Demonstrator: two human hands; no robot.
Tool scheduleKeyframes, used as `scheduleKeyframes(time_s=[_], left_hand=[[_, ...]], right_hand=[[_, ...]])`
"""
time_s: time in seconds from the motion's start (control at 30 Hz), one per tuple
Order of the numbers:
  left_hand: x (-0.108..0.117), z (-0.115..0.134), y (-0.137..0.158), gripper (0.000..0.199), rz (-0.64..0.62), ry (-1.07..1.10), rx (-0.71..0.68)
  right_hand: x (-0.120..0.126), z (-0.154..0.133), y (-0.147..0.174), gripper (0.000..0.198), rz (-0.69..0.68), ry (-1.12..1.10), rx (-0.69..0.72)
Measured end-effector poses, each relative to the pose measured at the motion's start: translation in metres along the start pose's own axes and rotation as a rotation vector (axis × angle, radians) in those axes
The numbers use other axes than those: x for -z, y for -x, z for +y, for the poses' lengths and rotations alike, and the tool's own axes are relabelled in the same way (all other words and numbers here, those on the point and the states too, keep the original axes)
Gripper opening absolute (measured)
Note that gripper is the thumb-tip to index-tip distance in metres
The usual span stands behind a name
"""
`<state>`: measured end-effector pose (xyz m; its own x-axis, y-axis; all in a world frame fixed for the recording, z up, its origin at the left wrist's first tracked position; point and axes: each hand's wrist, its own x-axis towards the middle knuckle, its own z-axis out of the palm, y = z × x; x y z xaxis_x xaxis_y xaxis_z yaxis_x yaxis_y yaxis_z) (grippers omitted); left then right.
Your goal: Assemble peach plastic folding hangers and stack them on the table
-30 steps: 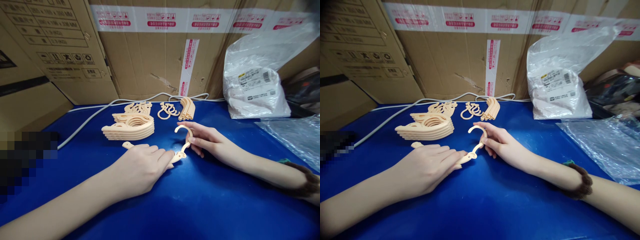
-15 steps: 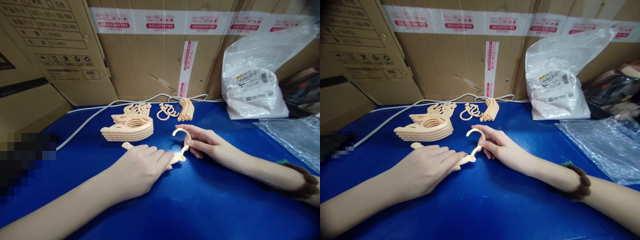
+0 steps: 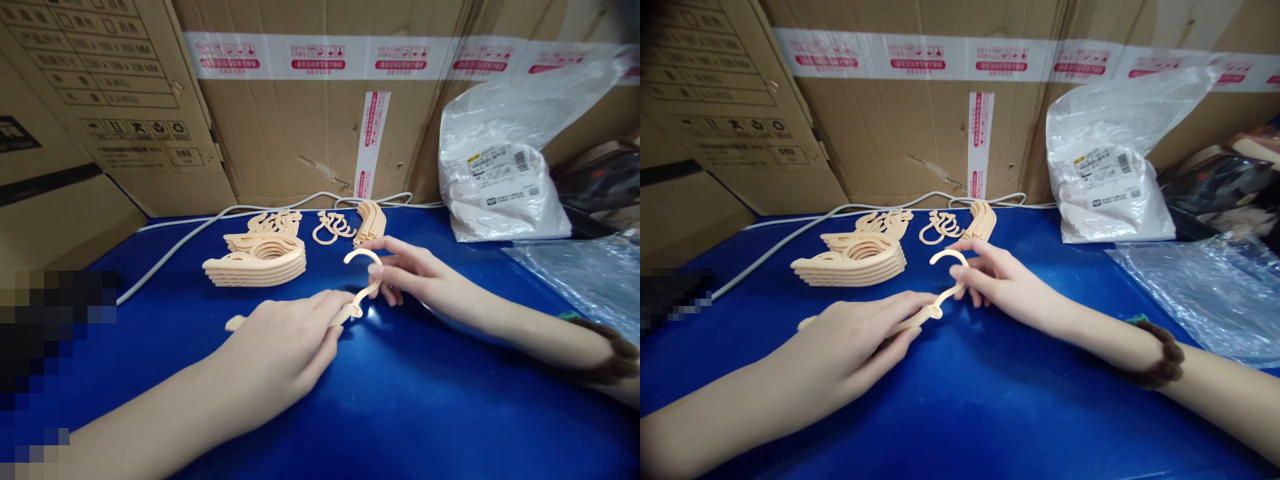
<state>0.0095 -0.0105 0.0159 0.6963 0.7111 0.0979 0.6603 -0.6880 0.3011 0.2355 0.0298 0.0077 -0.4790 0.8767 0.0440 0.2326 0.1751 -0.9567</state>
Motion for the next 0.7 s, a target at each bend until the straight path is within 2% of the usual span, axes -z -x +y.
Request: scheduleKeyframes(time_s=[0.13,0.2,0.27,0.4,0.53,0.7], left_hand=[[0.003,0.005,-0.008,0.017,-0.119,0.556,0.242],[0.001,0.005,-0.016,0.019,-0.138,0.809,0.314],[-0.003,0.004,-0.024,0.021,-0.118,0.969,0.338],[-0.007,0.002,-0.036,0.017,-0.111,1.115,0.391],[-0.007,-0.002,-0.040,0.015,-0.116,1.220,0.484],[-0.011,-0.009,-0.039,0.016,-0.117,1.312,0.485]], right_hand=[[0.026,-0.006,-0.025,0.017,0.236,0.202,-0.046],[0.045,-0.004,-0.042,0.016,0.340,0.313,-0.123],[0.063,0.001,-0.059,0.015,0.401,0.363,-0.153],[0.083,0.014,-0.083,0.023,0.443,0.445,-0.239],[0.086,0.021,-0.092,0.027,0.409,0.483,-0.311],[0.087,0.019,-0.093,0.025,0.379,0.486,-0.344]])
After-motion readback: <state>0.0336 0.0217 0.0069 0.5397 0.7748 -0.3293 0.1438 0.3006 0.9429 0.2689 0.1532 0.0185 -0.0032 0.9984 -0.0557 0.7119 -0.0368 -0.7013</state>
